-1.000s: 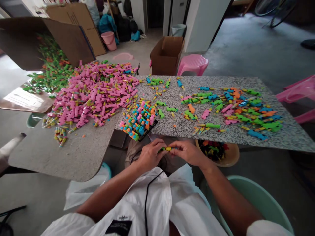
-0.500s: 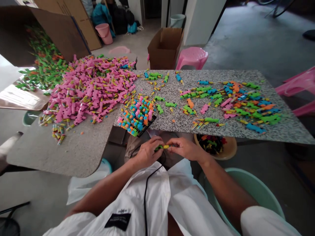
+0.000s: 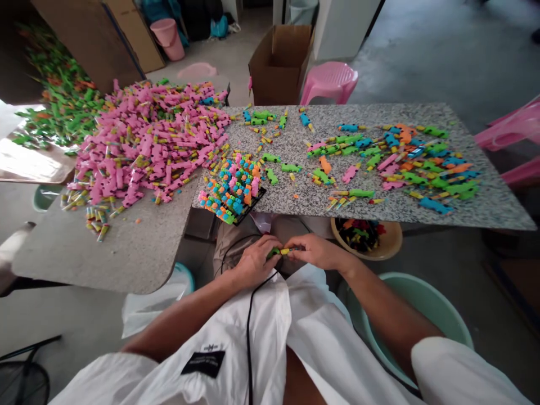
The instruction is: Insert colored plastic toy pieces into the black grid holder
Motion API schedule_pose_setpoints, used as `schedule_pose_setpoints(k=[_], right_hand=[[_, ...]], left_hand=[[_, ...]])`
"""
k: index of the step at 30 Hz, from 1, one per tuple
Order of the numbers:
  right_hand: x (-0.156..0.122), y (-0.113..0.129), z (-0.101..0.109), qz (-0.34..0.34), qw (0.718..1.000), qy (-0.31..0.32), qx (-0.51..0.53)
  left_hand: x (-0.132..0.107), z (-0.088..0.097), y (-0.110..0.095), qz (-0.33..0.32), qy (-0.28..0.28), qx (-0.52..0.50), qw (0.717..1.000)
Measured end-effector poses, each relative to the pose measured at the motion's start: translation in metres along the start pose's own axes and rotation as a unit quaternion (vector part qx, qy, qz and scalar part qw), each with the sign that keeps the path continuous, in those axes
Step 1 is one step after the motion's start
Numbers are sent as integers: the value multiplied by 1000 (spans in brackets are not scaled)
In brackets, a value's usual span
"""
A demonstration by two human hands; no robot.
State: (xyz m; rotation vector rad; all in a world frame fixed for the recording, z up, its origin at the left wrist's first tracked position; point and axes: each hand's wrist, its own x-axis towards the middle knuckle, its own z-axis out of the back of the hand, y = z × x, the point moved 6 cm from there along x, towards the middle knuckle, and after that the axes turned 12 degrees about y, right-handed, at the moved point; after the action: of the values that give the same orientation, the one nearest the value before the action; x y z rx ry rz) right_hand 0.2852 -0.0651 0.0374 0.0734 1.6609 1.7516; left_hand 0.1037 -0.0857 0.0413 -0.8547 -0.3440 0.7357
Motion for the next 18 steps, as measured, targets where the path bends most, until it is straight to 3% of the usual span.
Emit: schedule_pose_setpoints(k=[9, 18], right_hand=[[10, 7, -1, 42, 995, -89, 12], [9, 19, 0, 53, 996, -69, -11]], left_hand=[[5, 21, 11, 14, -52, -8, 998], [3, 24, 8, -27, -89, -45, 995]])
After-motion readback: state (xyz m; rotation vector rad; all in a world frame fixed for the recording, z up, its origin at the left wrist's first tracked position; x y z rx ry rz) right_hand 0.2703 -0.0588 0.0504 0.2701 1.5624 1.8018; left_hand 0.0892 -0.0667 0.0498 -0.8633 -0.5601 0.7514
